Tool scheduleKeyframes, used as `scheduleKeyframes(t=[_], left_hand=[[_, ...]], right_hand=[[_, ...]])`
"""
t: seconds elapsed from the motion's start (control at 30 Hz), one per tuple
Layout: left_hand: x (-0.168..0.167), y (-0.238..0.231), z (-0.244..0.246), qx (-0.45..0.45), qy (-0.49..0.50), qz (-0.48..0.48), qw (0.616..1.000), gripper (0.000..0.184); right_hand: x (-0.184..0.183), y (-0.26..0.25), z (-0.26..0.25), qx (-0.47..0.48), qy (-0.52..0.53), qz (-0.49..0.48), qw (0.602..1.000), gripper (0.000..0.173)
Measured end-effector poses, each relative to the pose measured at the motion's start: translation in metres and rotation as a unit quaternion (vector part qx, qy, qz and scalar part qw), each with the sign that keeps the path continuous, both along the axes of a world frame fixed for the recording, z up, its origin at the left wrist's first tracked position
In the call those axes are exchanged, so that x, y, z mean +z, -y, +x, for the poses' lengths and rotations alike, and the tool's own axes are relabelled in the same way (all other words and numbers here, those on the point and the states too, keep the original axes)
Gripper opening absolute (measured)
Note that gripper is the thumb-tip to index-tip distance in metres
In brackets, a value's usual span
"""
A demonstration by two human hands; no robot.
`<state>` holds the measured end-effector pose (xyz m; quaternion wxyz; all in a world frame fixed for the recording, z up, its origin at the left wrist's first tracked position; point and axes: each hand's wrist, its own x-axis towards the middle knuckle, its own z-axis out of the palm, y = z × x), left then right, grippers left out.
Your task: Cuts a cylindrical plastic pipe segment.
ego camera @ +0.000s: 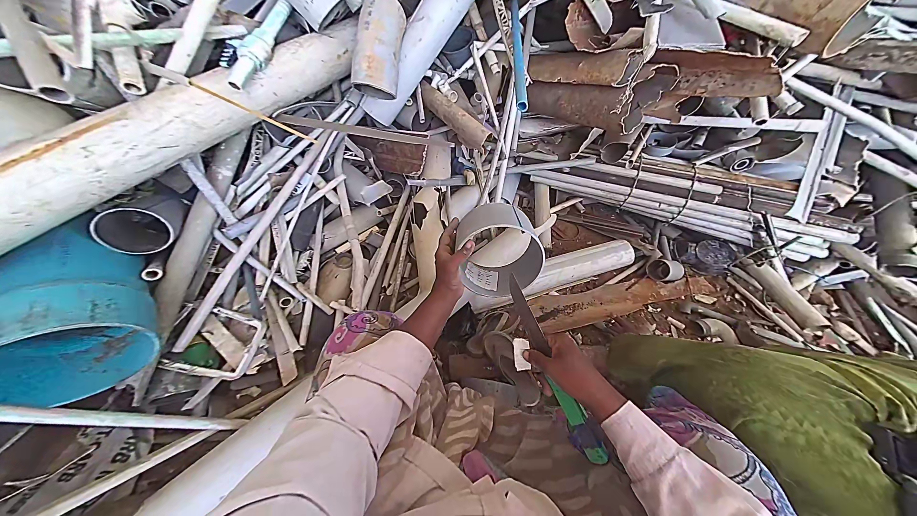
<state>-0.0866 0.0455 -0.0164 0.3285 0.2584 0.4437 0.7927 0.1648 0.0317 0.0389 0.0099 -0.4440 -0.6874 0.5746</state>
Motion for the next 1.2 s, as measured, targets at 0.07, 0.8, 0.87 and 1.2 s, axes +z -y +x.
scheduleKeyframes(t=[0.07,0.8,0.87,1.2], left_hand=[[0.0,0.0,0.001,-0.004,-0.002,0.004,1.0,0.07],[0.004,0.004,0.004,-0.02,-0.024,-0.003,1.0,0.068],[0.003,0.003,0.004,-0.024,-0.021,-0.005,0.999,0.067],[0.01,0.001,0.018,-0.032,0.14,-0.019,0.989,0.051]], right_hand=[[-0.001,-0.001,0.0,0.007,0.013,0.013,1.0,0.011],[0.008,-0.004,-0.011,-0.121,-0.104,-0.04,0.986,0.015],[0.007,-0.007,-0.011,-0.108,-0.092,-0.018,0.99,0.013],[0.008,-0.011,-0.018,-0.045,0.091,0.191,0.976,0.046]])
